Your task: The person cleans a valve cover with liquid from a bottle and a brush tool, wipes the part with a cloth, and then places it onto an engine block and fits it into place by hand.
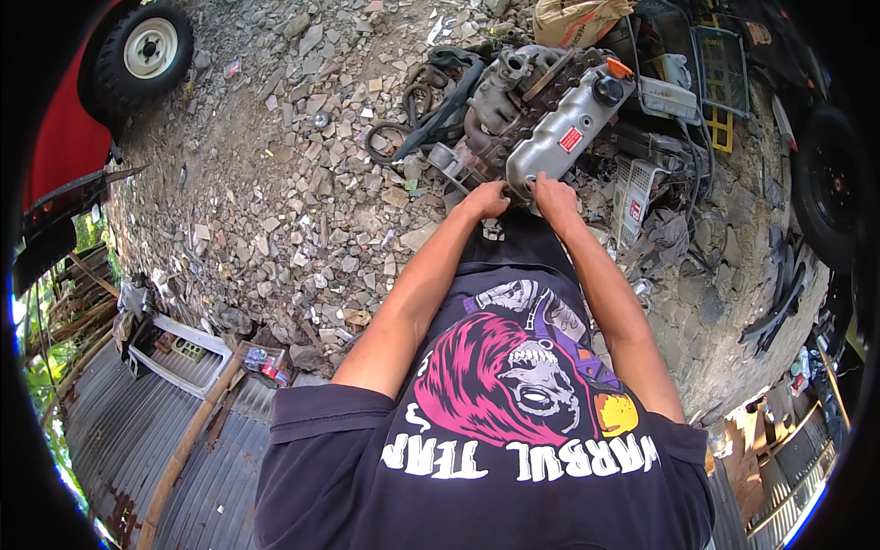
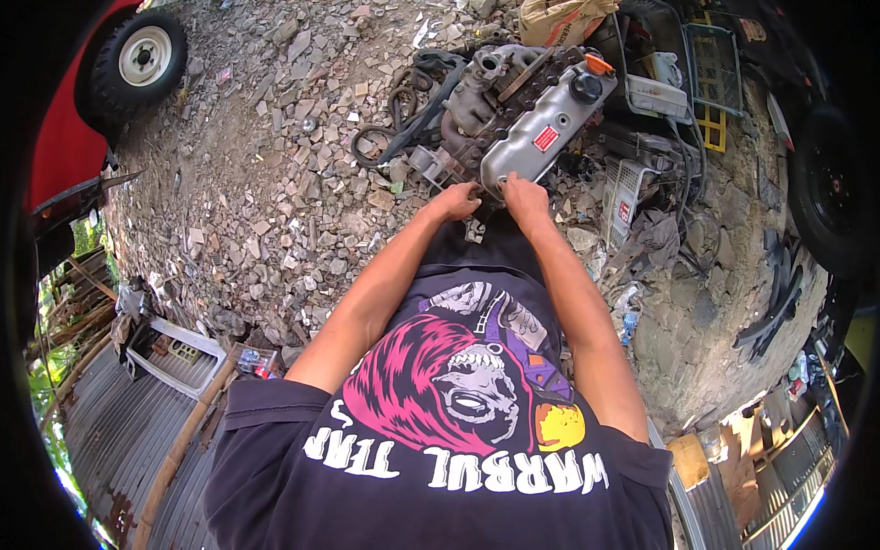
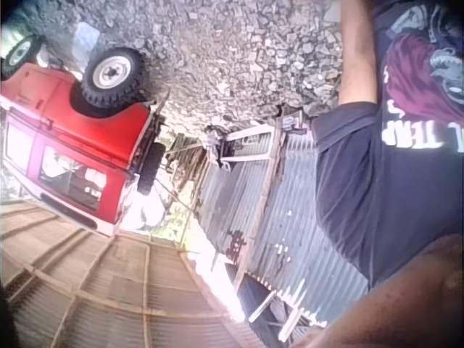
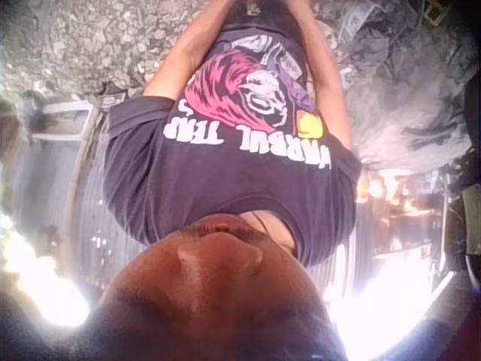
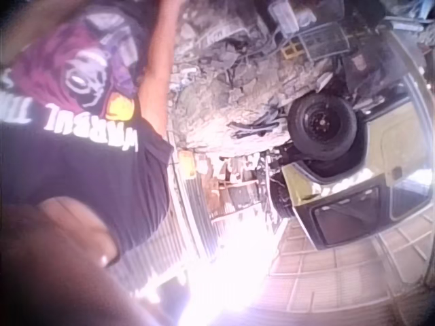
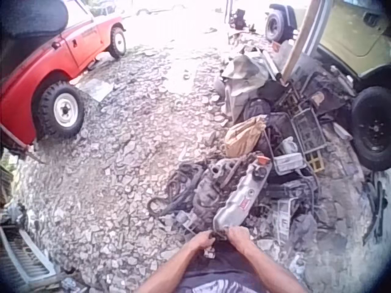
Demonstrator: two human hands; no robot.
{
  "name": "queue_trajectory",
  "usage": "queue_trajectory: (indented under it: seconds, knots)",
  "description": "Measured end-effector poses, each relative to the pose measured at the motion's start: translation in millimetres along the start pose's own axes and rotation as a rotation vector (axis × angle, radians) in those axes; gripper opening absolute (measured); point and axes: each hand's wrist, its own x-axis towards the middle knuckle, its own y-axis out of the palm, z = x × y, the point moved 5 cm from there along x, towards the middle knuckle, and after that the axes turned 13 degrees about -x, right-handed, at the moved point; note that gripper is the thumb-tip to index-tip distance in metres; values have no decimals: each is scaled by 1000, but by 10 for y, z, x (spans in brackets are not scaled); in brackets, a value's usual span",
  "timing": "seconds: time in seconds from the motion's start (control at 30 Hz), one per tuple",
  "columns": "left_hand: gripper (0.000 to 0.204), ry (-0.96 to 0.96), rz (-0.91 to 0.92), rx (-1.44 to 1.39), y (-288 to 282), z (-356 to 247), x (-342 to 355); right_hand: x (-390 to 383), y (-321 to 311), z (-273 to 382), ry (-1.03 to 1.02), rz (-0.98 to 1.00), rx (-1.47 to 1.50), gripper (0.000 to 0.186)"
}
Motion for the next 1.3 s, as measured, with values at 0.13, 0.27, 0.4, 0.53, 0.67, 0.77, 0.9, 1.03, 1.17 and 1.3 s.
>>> queue_trajectory:
  seconds: [0.13, 0.27, 0.4, 0.53, 0.67, 0.77, 0.9, 1.03, 1.17, 1.3]
  knots:
    - [42, -19, 42, -5, 15, -159, 6, 81, 120, -52, -59, -9, -45, 39]
    - [41, -54, -5, -37, -101, -165, 0, 86, 204, -36, 120, 96, 24, 33]
    - [45, -70, -44, 3, -196, -91, -28, 13, 180, -28, -94, -72, -162, 28]
    - [56, -143, -40, -15, -198, 96, -27, 9, 97, 6, -111, -17, -159, 27]
    - [69, -135, -21, -18, -254, 86, -2, -31, 79, 20, 127, -35, 45, 44]
    - [75, -108, -60, -23, -276, 32, -68, -34, 148, 22, 292, 15, 130, 51]
    - [80, -97, -35, -41, -354, 18, -111, 17, 38, -22, 4, -50, 62, 38]
    - [86, -73, -98, -70, -377, 95, -132, 112, 97, -64, -197, -47, -62, 31]
    - [91, -29, -150, -36, -479, 110, -186, 133, 116, 0, -120, -7, -87, 31]
    - [92, -34, -166, -82, -547, 34, -228, 135, 113, 2, 133, 42, -12, 33]
